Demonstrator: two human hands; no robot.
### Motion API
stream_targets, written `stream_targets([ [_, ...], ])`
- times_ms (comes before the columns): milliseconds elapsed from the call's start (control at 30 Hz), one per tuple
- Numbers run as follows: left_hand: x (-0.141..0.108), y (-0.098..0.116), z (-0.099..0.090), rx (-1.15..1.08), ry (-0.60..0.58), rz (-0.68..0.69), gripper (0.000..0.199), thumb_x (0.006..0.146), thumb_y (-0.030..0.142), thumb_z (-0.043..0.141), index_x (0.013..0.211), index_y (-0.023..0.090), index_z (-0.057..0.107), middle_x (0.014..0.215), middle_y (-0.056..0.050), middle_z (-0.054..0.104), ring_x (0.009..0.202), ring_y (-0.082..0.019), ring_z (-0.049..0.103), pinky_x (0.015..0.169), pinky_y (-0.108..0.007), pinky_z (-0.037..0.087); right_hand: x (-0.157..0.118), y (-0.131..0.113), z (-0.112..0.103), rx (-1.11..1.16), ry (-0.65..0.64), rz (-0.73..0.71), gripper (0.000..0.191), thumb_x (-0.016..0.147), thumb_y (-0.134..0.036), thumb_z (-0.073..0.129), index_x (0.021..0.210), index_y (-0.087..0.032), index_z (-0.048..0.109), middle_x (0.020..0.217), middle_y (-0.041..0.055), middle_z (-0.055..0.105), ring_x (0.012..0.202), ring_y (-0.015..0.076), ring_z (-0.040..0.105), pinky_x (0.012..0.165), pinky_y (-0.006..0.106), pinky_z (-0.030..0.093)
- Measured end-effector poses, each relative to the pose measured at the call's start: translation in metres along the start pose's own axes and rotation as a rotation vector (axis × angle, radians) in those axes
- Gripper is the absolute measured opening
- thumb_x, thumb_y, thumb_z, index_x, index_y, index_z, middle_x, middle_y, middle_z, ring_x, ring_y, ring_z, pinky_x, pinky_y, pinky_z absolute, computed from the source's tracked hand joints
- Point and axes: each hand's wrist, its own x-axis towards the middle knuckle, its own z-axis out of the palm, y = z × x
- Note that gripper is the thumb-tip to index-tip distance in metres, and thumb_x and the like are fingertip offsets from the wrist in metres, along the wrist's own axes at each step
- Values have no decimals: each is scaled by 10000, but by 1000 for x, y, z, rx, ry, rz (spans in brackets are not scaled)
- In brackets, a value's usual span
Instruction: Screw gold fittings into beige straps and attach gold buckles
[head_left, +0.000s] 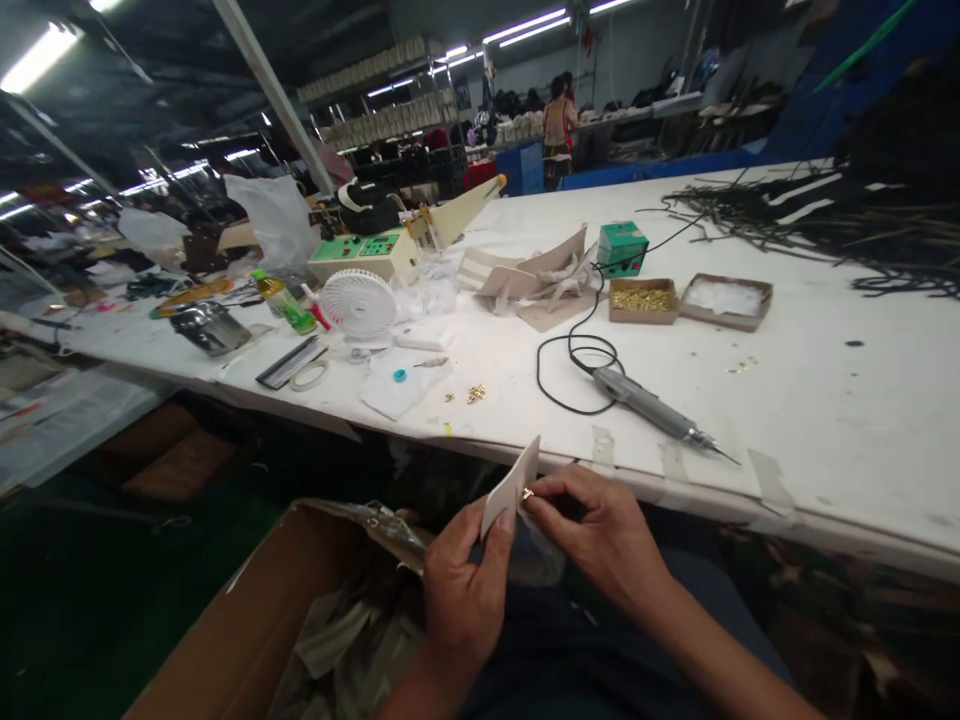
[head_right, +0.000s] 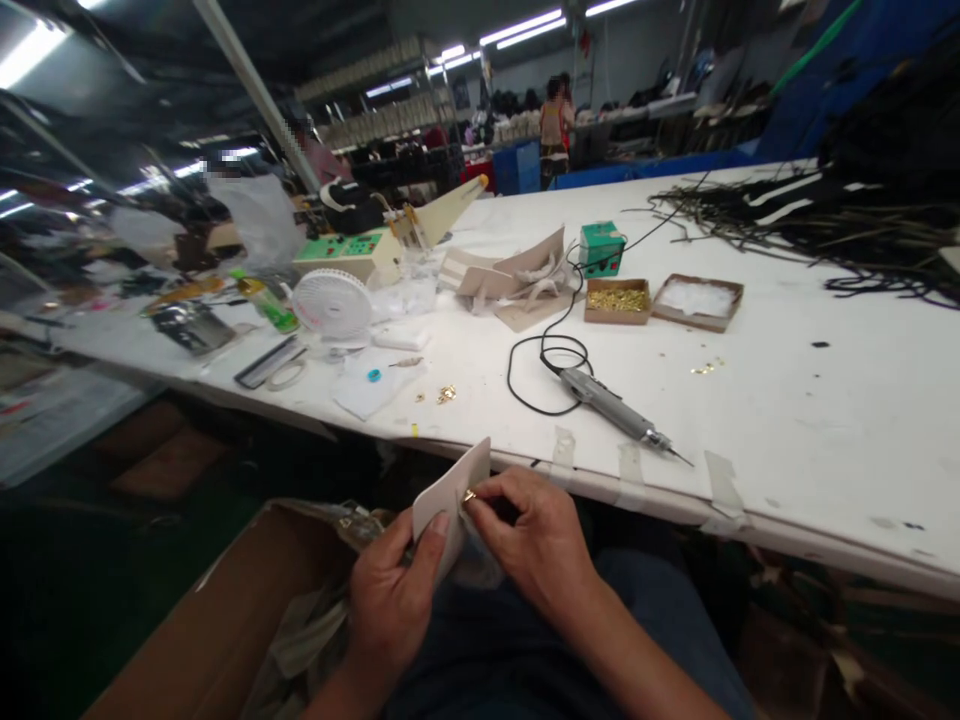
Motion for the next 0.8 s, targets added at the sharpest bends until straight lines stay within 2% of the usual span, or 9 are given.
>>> stream_targets([
  [233,-2,4,8,-23,-38,-11,317,989,424,630,1097,175,793,915,-43,777,813,-199,681,736,-238,526,-10,-3,-8,5,53,-136,101,947,-177,701,882,-234,753,811,-2,725,735,150,678,695,260,515],
  [533,-16,4,12,-19,-28,11,320,994,425,618,1141,202,794,936,-64,783,835,-232,701,866,-304,555,-14,-3,-7,27,143,-141,67,938,-185,736,930,-241,772,865,10,775,779,173,726,731,275,565],
  [667,-19,8,15,-109,-4,-31,338,952,425,677,1197,230,803,1104,-91,807,929,-275,733,958,-350,559,-16,-5,-5,3,184,-133,84,949,-200,722,883,-242,751,845,16,769,767,178,721,721,288,573],
  [800,-25,10,18,-158,-44,-4,400,948,421,682,1298,246,764,1271,-105,769,1101,-314,727,1039,-383,545,-20,-6,-3,-20,166,-208,163,965,-141,644,988,-257,757,923,46,777,851,201,729,796,332,596],
])
